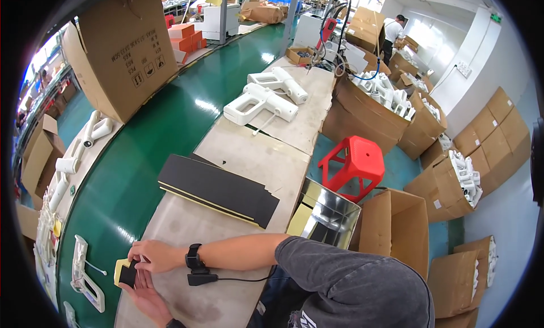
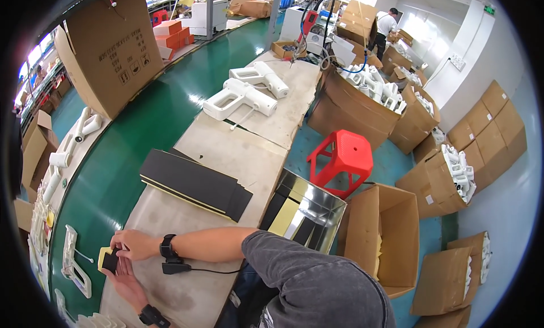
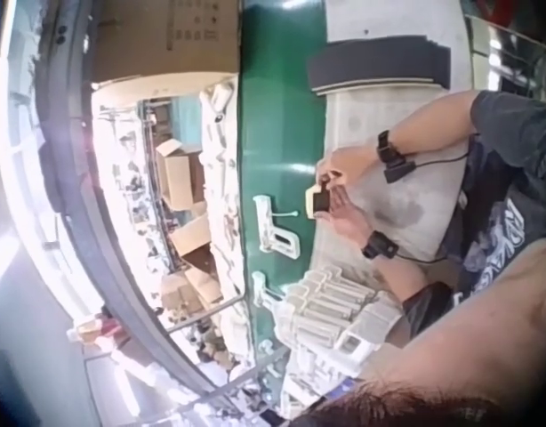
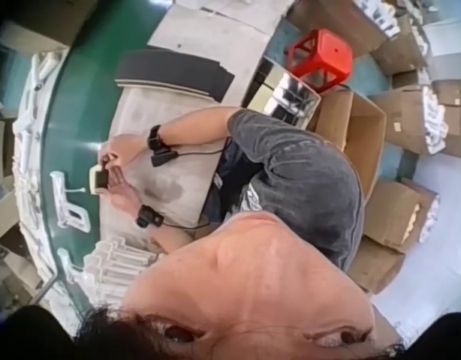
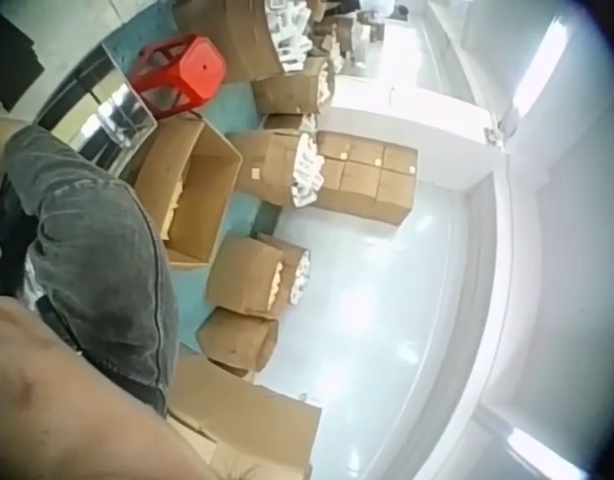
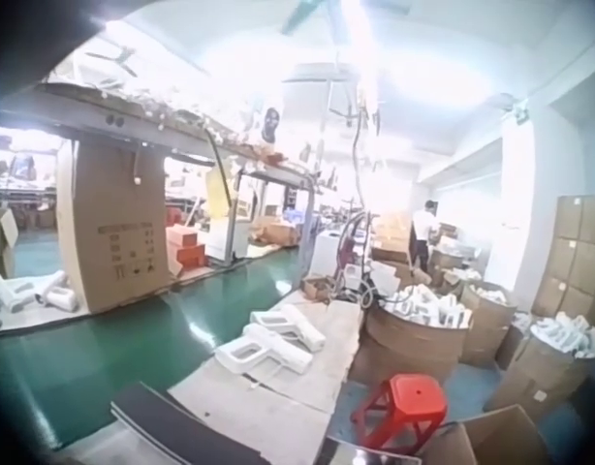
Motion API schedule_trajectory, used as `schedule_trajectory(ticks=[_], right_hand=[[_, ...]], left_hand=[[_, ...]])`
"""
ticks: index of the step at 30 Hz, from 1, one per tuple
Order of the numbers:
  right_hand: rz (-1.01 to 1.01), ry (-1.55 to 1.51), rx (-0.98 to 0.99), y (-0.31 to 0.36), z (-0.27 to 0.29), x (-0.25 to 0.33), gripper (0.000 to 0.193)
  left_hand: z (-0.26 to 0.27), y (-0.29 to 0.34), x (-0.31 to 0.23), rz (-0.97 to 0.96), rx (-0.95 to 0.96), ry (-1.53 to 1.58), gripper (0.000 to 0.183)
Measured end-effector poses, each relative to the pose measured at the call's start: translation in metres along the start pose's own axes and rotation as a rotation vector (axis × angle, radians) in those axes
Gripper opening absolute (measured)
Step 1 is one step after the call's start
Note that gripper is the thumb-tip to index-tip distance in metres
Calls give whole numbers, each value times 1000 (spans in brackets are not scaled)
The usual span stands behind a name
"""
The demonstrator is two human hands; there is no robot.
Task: The person stacks white plastic housings, places one on the table, and peels the backing from a black foam piece. They press the foam onto a motor inside the housing, fit a second housing over it, and repeat the process.
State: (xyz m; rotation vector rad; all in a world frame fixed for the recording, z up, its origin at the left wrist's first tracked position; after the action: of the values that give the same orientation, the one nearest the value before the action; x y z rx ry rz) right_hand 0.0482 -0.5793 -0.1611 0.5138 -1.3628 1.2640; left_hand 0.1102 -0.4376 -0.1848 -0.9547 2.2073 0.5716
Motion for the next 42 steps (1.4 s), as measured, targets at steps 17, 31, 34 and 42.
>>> schedule_trajectory(ticks=[17, 31, 34, 42], right_hand=[[1, -29, 22, 1, 3, 4, 24], [-1, -55, 82, -1, 1, 4, 27], [7, -73, 55, 0, 1, 4, 26], [46, -23, 60, 3, 6, 6, 25]], left_hand=[[12, -4, 3, -64, -48, -321, 44], [12, -4, -3, -123, -49, -432, 47], [12, -4, -4, -84, -74, -329, 51], [28, -16, 2, 66, 115, -39, 47]])
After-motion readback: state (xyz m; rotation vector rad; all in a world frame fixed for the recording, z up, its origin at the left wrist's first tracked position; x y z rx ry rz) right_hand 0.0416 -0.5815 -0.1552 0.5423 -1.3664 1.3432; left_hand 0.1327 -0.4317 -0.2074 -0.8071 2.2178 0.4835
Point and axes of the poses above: each hand's wrist, its own y-axis away from the middle knuckle, its own z-axis out of the back of the hand, x = y × z, the point moved 6 cm from there along -y, towards the middle knuckle, and after that the axes turned 2 degrees about x, right-handed, at the moved point
